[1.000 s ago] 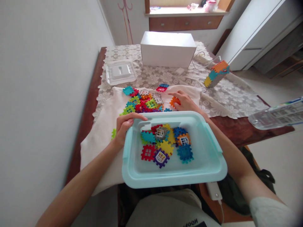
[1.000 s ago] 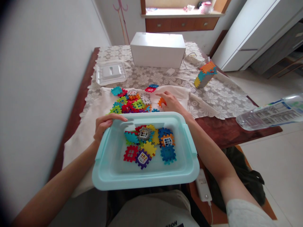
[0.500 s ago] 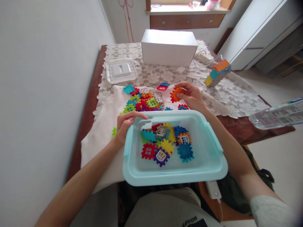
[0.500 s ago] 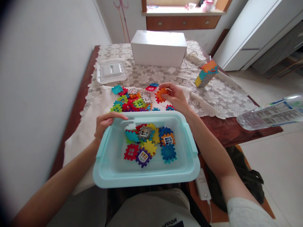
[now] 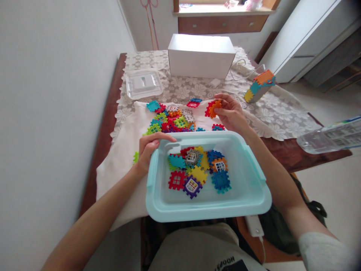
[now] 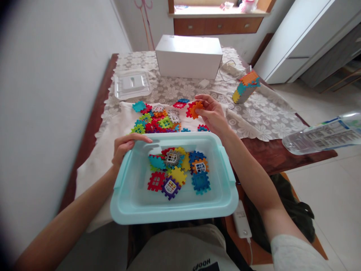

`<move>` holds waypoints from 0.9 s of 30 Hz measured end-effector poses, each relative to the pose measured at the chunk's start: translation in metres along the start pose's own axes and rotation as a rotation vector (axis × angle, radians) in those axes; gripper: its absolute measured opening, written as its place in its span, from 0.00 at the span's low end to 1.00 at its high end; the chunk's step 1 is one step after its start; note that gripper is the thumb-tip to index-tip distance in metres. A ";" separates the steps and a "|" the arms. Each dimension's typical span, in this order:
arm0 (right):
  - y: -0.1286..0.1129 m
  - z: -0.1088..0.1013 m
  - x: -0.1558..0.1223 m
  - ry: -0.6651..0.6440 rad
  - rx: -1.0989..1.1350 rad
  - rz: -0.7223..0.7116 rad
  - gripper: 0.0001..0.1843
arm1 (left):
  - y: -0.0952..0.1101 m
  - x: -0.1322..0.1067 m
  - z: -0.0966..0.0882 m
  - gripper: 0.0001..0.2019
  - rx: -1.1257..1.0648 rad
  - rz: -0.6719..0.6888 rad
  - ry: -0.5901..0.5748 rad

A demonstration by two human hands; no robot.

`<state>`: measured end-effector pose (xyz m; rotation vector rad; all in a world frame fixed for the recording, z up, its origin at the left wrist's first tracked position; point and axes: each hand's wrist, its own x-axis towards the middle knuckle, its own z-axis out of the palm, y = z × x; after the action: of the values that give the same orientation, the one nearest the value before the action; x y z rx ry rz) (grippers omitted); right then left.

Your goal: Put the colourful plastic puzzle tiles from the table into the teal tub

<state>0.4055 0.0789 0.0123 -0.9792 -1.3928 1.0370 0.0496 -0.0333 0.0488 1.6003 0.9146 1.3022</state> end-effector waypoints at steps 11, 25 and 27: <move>-0.032 -0.003 -0.011 0.020 0.166 -0.018 0.23 | -0.003 -0.001 -0.001 0.25 0.000 0.006 -0.001; -0.013 0.022 -0.019 -0.240 -0.260 -0.152 0.23 | -0.002 -0.003 -0.002 0.28 0.029 0.012 -0.002; 0.001 0.025 -0.018 -0.364 -0.460 -0.232 0.25 | -0.002 -0.003 -0.002 0.27 0.021 0.016 0.003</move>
<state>0.3819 0.0599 0.0053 -0.9501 -2.0561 0.7564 0.0475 -0.0347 0.0457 1.6253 0.9225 1.3104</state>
